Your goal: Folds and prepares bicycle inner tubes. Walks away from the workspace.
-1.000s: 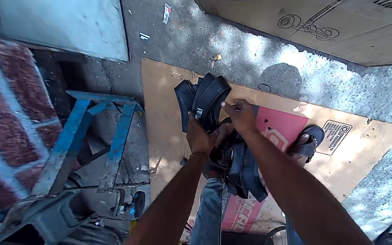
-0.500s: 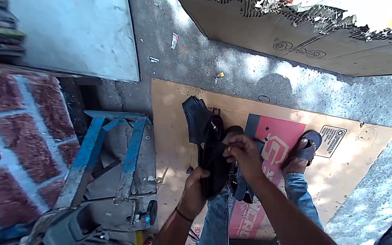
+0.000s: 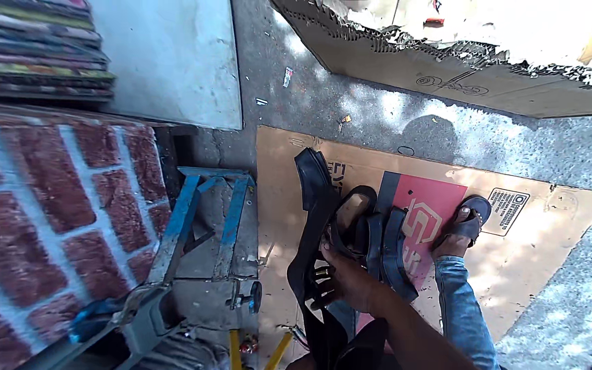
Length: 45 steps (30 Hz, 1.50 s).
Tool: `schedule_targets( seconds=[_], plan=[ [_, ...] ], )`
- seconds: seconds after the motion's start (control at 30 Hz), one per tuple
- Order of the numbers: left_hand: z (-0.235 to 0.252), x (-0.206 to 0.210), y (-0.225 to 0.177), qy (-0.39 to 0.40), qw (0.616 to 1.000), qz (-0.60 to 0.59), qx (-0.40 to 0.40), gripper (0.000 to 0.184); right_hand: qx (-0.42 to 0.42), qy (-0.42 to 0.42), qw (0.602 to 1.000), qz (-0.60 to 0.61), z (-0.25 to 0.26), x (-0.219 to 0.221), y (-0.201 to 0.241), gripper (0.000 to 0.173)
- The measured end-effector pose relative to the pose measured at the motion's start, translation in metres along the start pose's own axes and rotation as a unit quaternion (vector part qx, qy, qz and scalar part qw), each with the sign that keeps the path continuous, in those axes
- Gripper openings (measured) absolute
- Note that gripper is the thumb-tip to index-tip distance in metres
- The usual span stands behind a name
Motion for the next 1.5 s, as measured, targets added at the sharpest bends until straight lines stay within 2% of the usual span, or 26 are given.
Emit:
schedule_targets(
  seconds=[0.1,0.13,0.2,0.23,0.27,0.3,0.37,0.4,0.47,0.6,0.67,0.7,0.77,0.83,0.93,1.0,1.1,1.17,1.23,1.27,1.33,1.37,1.5],
  plan=[
    [-0.004,0.009,0.003,-0.025,0.998,0.050,0.013,0.057,-0.079,0.030,0.996,0.031,-0.015,0.010,0.018,0.048],
    [-0.005,0.012,0.007,-0.034,0.999,0.034,0.017,0.069,-0.116,0.033,0.993,0.004,-0.021,0.011,0.026,0.045],
    [0.001,0.007,0.015,-0.110,0.983,-0.138,0.052,0.114,-0.182,0.026,0.976,-0.116,-0.036,0.011,0.043,0.040],
    [0.008,-0.002,0.018,-0.163,0.951,-0.252,0.080,0.132,-0.200,0.019,0.962,-0.185,-0.041,0.011,0.048,0.040],
    [0.018,-0.015,0.017,-0.210,0.913,-0.338,0.095,0.141,-0.209,0.012,0.947,-0.244,-0.046,0.012,0.050,0.041],
    [0.029,-0.028,0.013,-0.245,0.880,-0.396,0.094,0.142,-0.210,-0.001,0.935,-0.286,-0.050,0.011,0.049,0.042],
    [0.049,-0.045,-0.001,-0.264,0.827,-0.488,0.084,0.115,-0.219,-0.039,0.921,-0.320,-0.057,0.008,0.046,0.042],
    [0.057,-0.049,-0.009,-0.258,0.817,-0.508,0.086,0.101,-0.228,-0.057,0.917,-0.323,-0.062,0.007,0.047,0.041],
    [0.066,-0.050,-0.017,-0.239,0.814,-0.518,0.112,0.079,-0.243,-0.102,0.899,-0.349,-0.075,0.005,0.053,0.037],
    [0.064,-0.034,-0.016,-0.247,0.820,-0.506,0.101,0.054,-0.285,-0.223,0.784,-0.505,-0.108,0.001,0.053,0.048],
    [0.064,-0.025,-0.014,-0.262,0.796,-0.539,0.082,0.032,-0.280,-0.251,0.768,-0.518,-0.114,-0.007,0.044,0.051],
    [0.064,-0.022,-0.013,-0.270,0.787,-0.549,0.078,0.024,-0.271,-0.246,0.776,-0.513,-0.114,-0.011,0.037,0.051],
    [0.068,-0.020,-0.012,-0.302,0.778,-0.545,0.080,0.015,-0.265,-0.216,0.821,-0.457,-0.114,-0.020,0.024,0.048],
    [0.070,-0.022,-0.012,-0.336,0.780,-0.519,0.093,0.015,-0.281,-0.214,0.851,-0.390,-0.117,-0.031,0.017,0.044],
    [0.069,-0.020,-0.012,-0.367,0.783,-0.490,0.110,0.015,-0.257,-0.241,0.872,-0.339,-0.120,-0.045,0.008,0.035],
    [0.070,-0.018,-0.011,-0.377,0.774,-0.497,0.105,0.017,-0.208,-0.228,0.907,-0.286,-0.118,-0.052,0.009,0.031],
    [0.071,-0.018,-0.006,-0.382,0.765,-0.511,0.083,0.020,-0.141,-0.177,0.964,-0.141,-0.115,-0.059,0.015,0.022],
    [0.071,-0.018,-0.008,-0.381,0.761,-0.519,0.080,0.019,-0.174,-0.148,0.970,-0.079,-0.117,-0.060,0.018,0.014],
    [0.072,-0.020,-0.009,-0.384,0.757,-0.522,0.081,0.020,-0.236,-0.148,0.957,-0.080,-0.121,-0.063,0.020,0.007],
    [0.073,-0.020,-0.010,-0.386,0.755,-0.524,0.083,0.020,-0.250,-0.149,0.954,-0.069,-0.123,-0.065,0.020,0.015],
    [0.074,-0.020,-0.013,-0.388,0.753,-0.524,0.090,0.020,-0.217,-0.137,0.965,-0.054,-0.124,-0.067,0.019,0.040],
    [0.074,-0.020,-0.015,-0.388,0.754,-0.522,0.093,0.019,-0.195,-0.134,0.969,-0.065,-0.123,-0.068,0.017,0.042],
    [0.075,-0.018,-0.016,-0.390,0.751,-0.523,0.102,0.018,-0.196,-0.117,0.967,-0.115,-0.121,-0.064,0.016,0.021]
  ],
)
Point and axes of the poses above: each hand's wrist, its own z-axis towards the middle knuckle, its own x-axis out of the palm, y = z × x, the point moved 8 cm from there along z, towards the middle knuckle, and after that the axes turned 4 degrees about -z, right-handed, at the moved point
